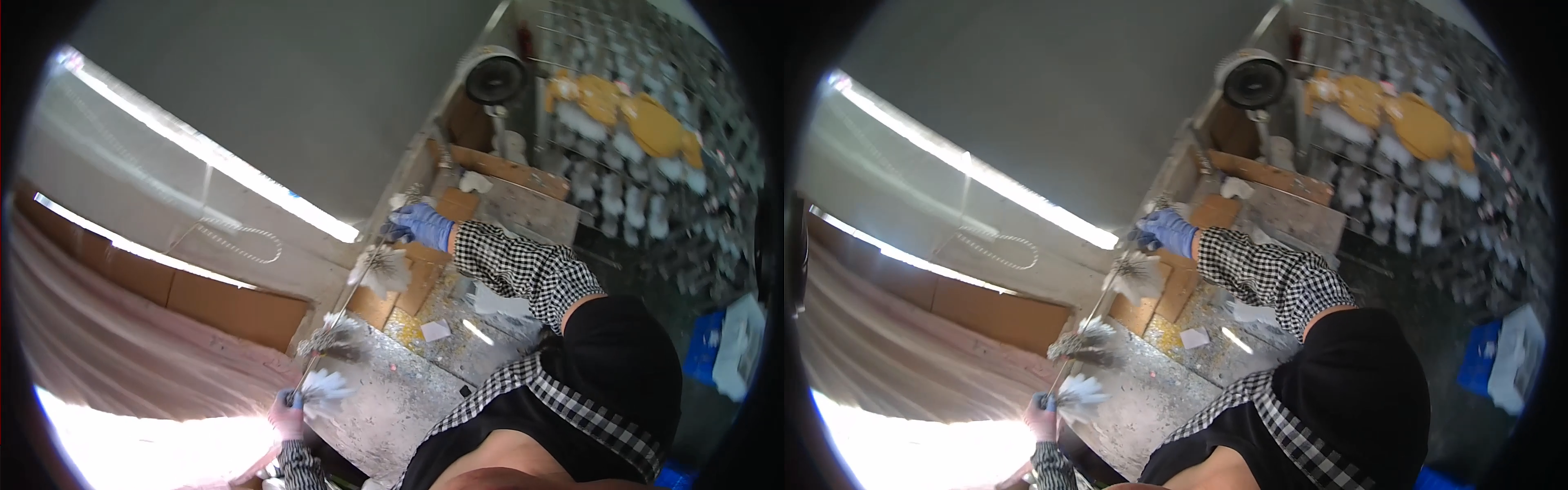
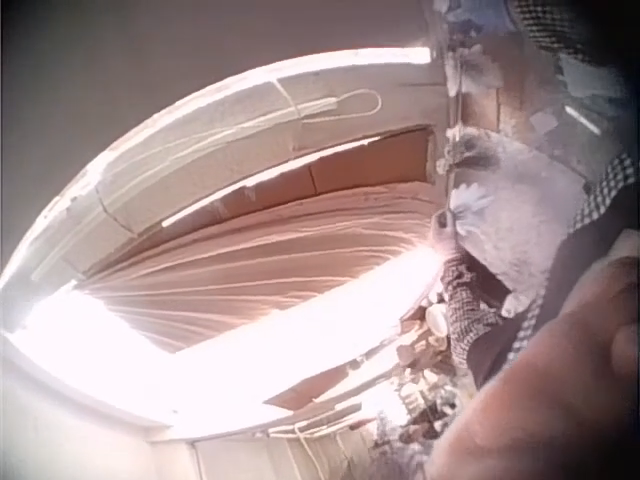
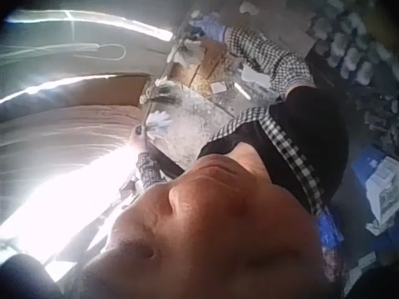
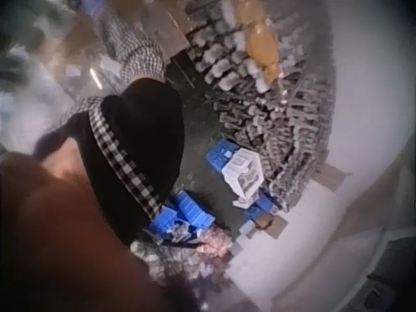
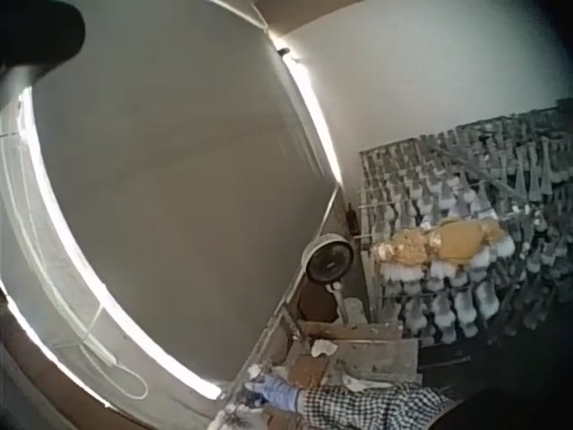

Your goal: The worker is gathering clusters of thin grey filaments, arranging them, and then applying a white paste-like substance to a surface using a flat tool.

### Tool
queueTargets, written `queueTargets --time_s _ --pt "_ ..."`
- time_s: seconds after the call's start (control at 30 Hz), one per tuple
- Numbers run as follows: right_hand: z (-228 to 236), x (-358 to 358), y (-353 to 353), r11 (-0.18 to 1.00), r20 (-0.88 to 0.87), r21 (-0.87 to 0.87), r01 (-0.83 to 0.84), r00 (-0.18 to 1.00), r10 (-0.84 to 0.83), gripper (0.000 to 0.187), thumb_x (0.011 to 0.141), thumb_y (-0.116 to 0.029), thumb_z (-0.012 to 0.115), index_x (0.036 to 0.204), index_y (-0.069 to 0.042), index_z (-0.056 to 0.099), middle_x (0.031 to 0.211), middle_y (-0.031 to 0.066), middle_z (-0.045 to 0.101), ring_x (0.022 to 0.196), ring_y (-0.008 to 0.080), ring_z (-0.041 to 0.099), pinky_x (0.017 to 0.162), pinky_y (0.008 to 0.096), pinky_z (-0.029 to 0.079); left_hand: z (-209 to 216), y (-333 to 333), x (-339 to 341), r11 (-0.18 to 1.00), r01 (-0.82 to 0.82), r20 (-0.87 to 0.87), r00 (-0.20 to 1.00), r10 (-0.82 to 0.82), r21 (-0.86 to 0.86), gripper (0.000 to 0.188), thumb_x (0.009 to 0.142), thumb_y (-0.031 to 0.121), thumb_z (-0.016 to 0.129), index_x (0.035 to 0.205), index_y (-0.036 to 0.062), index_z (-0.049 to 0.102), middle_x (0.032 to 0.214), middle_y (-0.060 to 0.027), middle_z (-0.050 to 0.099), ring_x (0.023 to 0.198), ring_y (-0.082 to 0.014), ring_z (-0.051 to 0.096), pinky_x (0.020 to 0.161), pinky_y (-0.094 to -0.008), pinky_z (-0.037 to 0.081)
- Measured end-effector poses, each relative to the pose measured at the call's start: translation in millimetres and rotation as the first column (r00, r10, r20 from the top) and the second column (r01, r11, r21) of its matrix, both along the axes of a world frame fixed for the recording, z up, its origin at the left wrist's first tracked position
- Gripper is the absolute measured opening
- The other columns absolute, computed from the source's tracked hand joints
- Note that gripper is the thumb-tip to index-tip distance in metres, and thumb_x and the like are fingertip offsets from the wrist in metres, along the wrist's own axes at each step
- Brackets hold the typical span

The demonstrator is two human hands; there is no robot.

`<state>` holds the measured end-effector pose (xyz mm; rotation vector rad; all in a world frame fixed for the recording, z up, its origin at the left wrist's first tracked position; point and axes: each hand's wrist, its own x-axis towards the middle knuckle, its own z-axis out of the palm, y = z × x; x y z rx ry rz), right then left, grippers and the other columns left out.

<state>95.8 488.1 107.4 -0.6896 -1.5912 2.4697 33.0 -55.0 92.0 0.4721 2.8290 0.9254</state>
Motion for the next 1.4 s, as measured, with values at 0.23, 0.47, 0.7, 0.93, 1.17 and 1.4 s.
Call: queueTargets --time_s 0.23,0.47,0.7,0.93,1.17,1.4 --pt "68 132 8 0.946 -0.023 0.199 0.255 0.966 -0.256 0.022 0.100 -0.018 0.058 0.109 0.000 0.065 0.101 0.0095 0.074 0.075 0.0105 0.068 0.058 0.0214 0.052 62 43 8 0.964 0.258 0.010 0.966 -0.259 0.056 0.024 0.083 0.022 0.081 0.095 0.0040 0.070 0.076 -0.0037 0.070 0.065 -0.0097 0.061 0.063 -0.0259 0.051" --pt "142 358 16 0.675 -0.163 0.310 0.669 0.737 -0.656 0.030 0.099 -0.021 0.059 0.118 0.003 0.060 0.104 0.0136 0.071 0.078 0.0140 0.068 0.058 0.0227 0.051 41 188 24 0.733 0.658 -0.008 0.745 -0.667 0.174 0.028 0.074 0.023 0.081 0.092 0.0067 0.068 0.070 -0.0062 0.068 0.061 -0.0131 0.060 0.064 -0.0282 0.052" --pt "206 574 -27 0.273 -0.327 0.371 0.888 0.400 -0.856 0.038 0.100 -0.023 0.057 0.123 0.007 0.057 0.113 0.0198 0.069 0.083 0.0160 0.068 0.063 0.0228 0.053 127 377 113 0.194 0.971 -0.194 0.220 -0.956 0.143 0.048 0.068 0.018 0.087 0.109 0.0059 0.065 0.079 -0.0091 0.069 0.069 -0.0174 0.065 0.068 -0.0297 0.053" --pt "252 746 -68 -0.098 -0.486 0.287 0.953 0.056 -0.872 0.040 0.100 -0.023 0.057 0.126 0.007 0.055 0.113 0.0193 0.068 0.081 0.0136 0.067 0.062 0.0201 0.052 212 572 263 -0.289 0.929 -0.225 -0.238 -0.945 0.233 0.055 0.071 0.010 0.084 0.119 0.0038 0.058 0.093 -0.0088 0.069 0.080 -0.0151 0.065 0.077 -0.0288 0.053" --pt "296 854 -131 -0.503 -0.490 0.196 0.842 -0.360 -0.794 0.032 0.101 -0.019 0.055 0.121 0.005 0.057 0.107 0.0160 0.070 0.079 0.0114 0.067 0.059 0.0195 0.051 294 719 454 -0.630 0.775 -0.222 -0.609 -0.761 0.036 0.058 0.071 0.009 0.079 0.123 0.0070 0.055 0.091 -0.0116 0.068 0.080 -0.0192 0.065 0.077 -0.0314 0.054" --pt "311 938 -161 -0.765 -0.493 0.094 0.637 -0.638 -0.592 0.025 0.101 -0.016 0.053 0.115 0.003 0.060 0.102 0.0154 0.071 0.074 0.0135 0.068 0.055 0.0210 0.053 368 814 661 -0.843 0.529 -0.236 -0.835 -0.497 -0.096 0.056 0.073 -0.004 0.070 0.126 0.0064 0.054 0.102 -0.0135 0.068 0.091 -0.0227 0.067 0.082 -0.0342 0.055"
